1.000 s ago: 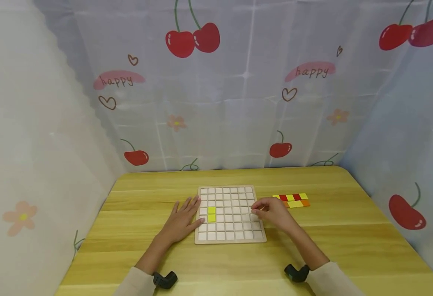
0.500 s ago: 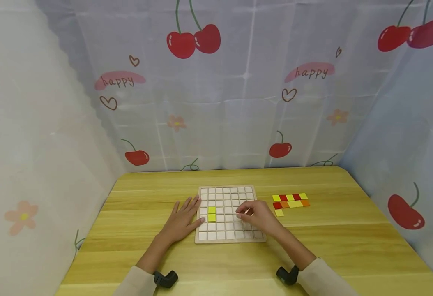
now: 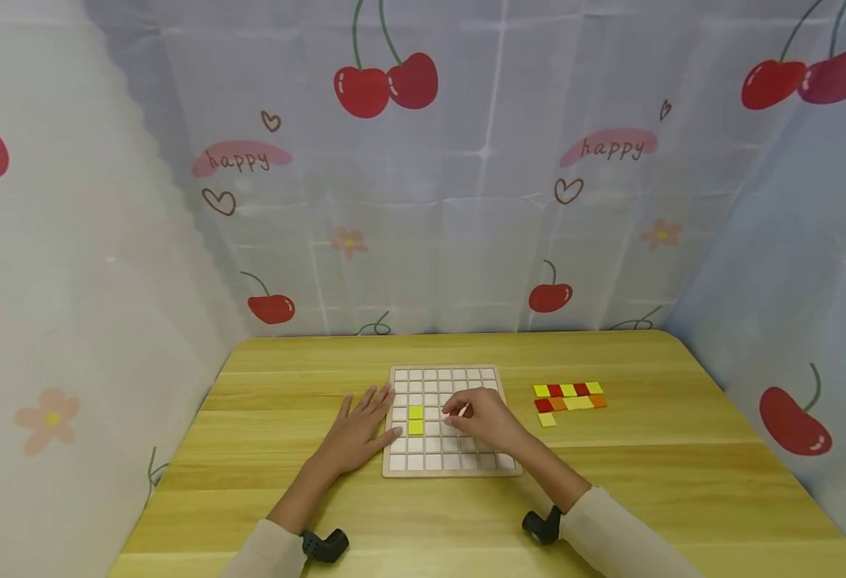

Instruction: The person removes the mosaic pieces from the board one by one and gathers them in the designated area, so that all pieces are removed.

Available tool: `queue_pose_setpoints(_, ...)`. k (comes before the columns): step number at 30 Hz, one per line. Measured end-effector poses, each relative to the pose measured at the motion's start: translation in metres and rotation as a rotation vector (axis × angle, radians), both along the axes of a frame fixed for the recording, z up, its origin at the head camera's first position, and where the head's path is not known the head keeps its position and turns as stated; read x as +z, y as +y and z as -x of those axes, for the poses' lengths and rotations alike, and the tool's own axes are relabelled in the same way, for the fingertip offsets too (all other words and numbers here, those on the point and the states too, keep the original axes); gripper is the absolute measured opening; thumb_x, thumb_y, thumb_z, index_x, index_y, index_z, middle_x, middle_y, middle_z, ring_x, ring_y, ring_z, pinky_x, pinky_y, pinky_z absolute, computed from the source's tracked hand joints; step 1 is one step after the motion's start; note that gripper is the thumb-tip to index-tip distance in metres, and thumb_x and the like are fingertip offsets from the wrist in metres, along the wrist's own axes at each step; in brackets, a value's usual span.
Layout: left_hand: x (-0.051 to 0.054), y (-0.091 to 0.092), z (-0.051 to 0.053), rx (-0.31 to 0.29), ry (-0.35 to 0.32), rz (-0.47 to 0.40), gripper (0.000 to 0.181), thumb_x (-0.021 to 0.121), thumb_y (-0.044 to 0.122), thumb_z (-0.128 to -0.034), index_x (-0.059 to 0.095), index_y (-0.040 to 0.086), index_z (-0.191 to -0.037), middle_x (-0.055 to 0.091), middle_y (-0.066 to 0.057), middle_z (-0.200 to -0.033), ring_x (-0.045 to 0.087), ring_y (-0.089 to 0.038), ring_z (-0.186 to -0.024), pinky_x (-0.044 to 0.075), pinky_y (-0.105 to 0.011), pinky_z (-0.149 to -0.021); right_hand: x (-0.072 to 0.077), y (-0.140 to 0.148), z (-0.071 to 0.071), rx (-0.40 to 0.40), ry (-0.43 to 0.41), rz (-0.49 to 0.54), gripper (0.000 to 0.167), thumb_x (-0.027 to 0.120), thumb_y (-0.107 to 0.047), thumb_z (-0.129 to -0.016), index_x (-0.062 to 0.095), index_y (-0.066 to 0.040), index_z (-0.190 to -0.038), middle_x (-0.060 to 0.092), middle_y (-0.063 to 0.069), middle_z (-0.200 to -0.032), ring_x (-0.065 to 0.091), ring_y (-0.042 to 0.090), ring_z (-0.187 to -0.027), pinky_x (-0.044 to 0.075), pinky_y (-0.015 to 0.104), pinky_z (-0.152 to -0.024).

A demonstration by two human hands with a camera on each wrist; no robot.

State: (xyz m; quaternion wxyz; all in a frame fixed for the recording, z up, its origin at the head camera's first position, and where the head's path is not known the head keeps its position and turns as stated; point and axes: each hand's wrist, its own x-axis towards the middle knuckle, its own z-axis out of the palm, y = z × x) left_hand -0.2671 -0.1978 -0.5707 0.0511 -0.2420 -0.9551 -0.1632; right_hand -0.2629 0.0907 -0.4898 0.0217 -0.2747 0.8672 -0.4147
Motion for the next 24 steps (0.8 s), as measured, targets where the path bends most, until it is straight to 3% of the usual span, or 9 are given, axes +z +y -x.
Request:
queue_pose_setpoints(5,0.0,0.001,0.0,0.0,0.002,0.0,0.079,0.037,0.064,-0.1033,0.022,0.015,-0.163,0.016,-0.002,-0.169,0.016,-0.031,-0.155,0.006,-0.064,-0.12,-0.004,-0.009,0.009,0.027,0.045,-0.021,0.007,0.076,-0.003,-0.09,0.077,-0.001,-0.096,0.071,0.001,-0.085,0.06,0.014,-0.069,0.052,0.024,-0.062)
queue_pose_setpoints(12,0.002,0.001,0.0,-0.009,0.032,-0.017,0.077,0.042,0.06,-0.1037,0.026,0.012,-0.162,0.022,-0.004,-0.168,0.02,-0.033,-0.154,0.009,-0.066,-0.118,-0.005,-0.023,0.019,0.025,0.017,-0.068,0.005,0.077,-0.004,-0.089,0.078,-0.003,-0.094,0.072,-0.001,-0.083,0.06,0.012,-0.065,0.05,0.024,-0.058)
queue_pose_setpoints(24,0.002,0.0,0.001,-0.008,0.026,0.004,0.078,0.04,0.062,-0.1037,0.025,0.013,-0.163,0.021,-0.003,-0.168,0.019,-0.03,-0.154,0.01,-0.066,-0.118,-0.01,-0.041,0.036,0.029,0.022,-0.132,0.006,0.076,-0.002,-0.089,0.077,-0.004,-0.094,0.07,-0.001,-0.082,0.061,0.011,-0.072,0.053,0.029,-0.066)
